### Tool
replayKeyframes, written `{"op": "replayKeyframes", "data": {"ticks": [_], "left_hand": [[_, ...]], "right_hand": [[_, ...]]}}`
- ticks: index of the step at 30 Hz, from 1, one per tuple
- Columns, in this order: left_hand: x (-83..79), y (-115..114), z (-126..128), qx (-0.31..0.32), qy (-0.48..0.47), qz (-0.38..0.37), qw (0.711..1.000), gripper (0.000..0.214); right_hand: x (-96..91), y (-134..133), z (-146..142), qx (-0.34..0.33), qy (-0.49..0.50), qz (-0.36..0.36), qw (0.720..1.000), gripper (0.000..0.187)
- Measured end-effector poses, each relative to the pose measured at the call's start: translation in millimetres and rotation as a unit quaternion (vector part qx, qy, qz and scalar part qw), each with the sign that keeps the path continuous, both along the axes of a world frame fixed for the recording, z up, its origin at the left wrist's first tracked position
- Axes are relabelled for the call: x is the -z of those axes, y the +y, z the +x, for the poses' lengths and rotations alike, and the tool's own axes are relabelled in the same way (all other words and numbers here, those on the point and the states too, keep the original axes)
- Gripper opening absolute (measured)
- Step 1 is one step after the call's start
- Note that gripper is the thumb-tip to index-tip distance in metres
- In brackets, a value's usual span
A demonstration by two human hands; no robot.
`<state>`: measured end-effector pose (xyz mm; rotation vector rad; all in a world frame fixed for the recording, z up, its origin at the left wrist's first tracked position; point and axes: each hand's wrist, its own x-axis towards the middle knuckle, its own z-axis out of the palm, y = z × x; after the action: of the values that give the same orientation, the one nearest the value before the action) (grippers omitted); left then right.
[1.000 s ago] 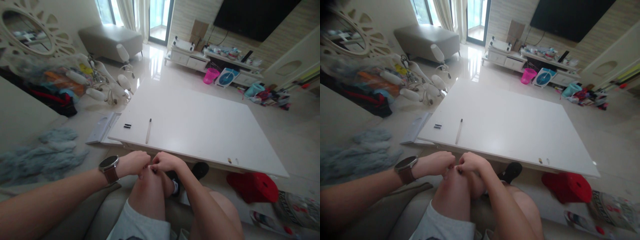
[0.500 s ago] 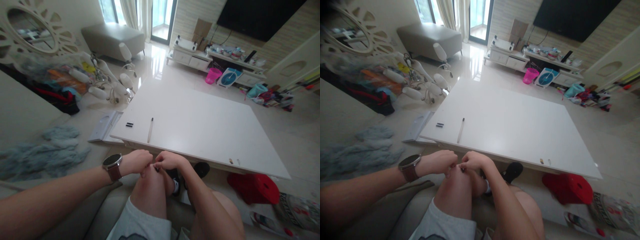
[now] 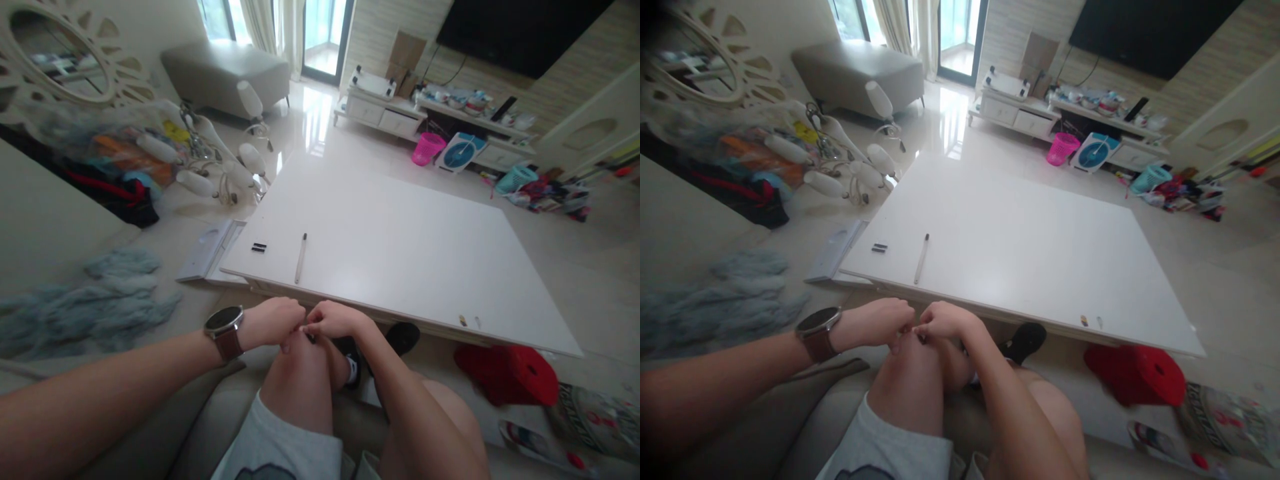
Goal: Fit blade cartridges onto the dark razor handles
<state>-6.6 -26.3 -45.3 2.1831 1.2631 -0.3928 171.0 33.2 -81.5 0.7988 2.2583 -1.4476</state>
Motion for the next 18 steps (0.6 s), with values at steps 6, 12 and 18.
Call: {"op": "replayKeyframes", "data": {"ticks": [6, 12, 18], "left_hand": [[-1.4, 1.5, 0.8, -0.002, 0.001, -0.009, 1.0, 0.02], [-2.1, 1.7, 2.1, -0.001, 0.007, -0.012, 1.0, 0.02], [2.5, 1.8, 1.3, 0.006, 0.001, -0.009, 1.0, 0.019]], "right_hand": [[-1.2, 2.3, 3.1, -0.009, 0.002, 0.0, 1.0, 0.03], [-1.4, 1.3, 2.4, -0.016, 0.006, -0.001, 1.0, 0.031], [0.1, 2.0, 1.4, -0.018, 0.005, 0.006, 1.0, 0.03]]}}
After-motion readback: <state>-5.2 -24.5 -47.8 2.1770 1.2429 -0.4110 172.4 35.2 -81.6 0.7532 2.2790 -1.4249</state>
